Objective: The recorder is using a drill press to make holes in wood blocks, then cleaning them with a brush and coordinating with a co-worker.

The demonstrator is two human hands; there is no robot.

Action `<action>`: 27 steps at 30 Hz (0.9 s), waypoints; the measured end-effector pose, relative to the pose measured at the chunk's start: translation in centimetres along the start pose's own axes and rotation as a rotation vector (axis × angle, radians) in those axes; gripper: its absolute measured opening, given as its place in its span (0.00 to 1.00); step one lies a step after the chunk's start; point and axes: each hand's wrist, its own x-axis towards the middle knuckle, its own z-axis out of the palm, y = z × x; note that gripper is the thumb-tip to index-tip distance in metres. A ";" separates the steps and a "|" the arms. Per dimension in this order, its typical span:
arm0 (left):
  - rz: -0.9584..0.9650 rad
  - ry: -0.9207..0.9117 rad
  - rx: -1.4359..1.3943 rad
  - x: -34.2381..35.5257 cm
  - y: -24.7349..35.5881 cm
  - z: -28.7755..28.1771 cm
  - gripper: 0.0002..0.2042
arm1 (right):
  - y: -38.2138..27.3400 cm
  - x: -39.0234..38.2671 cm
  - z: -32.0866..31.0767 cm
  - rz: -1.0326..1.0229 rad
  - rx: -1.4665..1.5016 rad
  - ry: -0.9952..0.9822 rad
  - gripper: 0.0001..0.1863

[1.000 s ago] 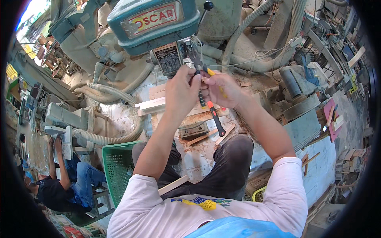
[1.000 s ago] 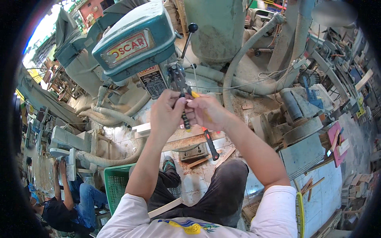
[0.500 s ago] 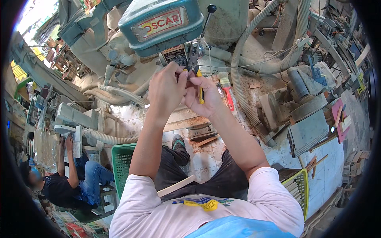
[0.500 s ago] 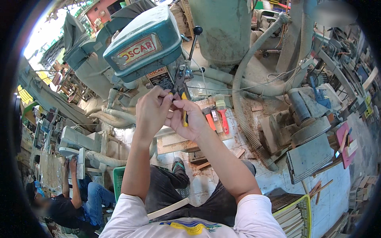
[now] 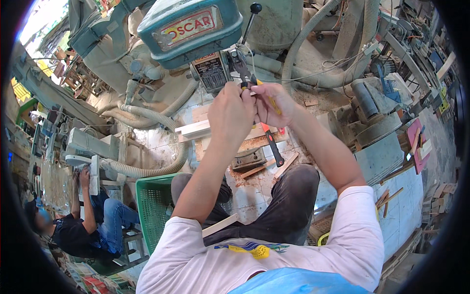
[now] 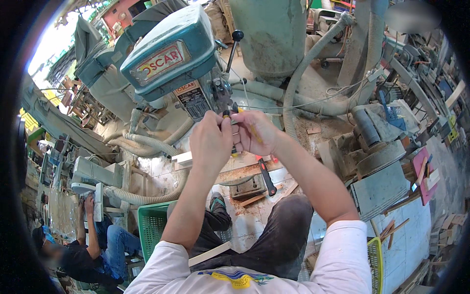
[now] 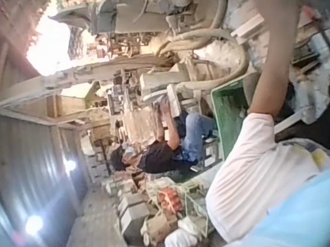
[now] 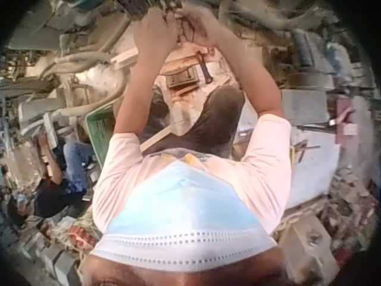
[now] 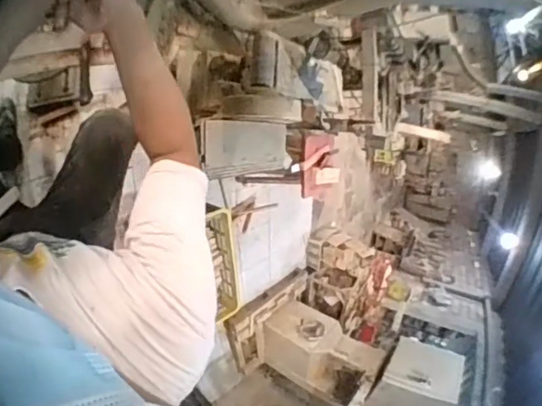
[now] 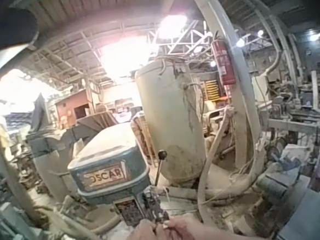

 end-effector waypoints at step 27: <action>0.232 -0.349 0.096 -4.5 -24.6 7.7 0.19 | 8.3 -44.8 -7.0 0.357 -1.492 2.179 0.35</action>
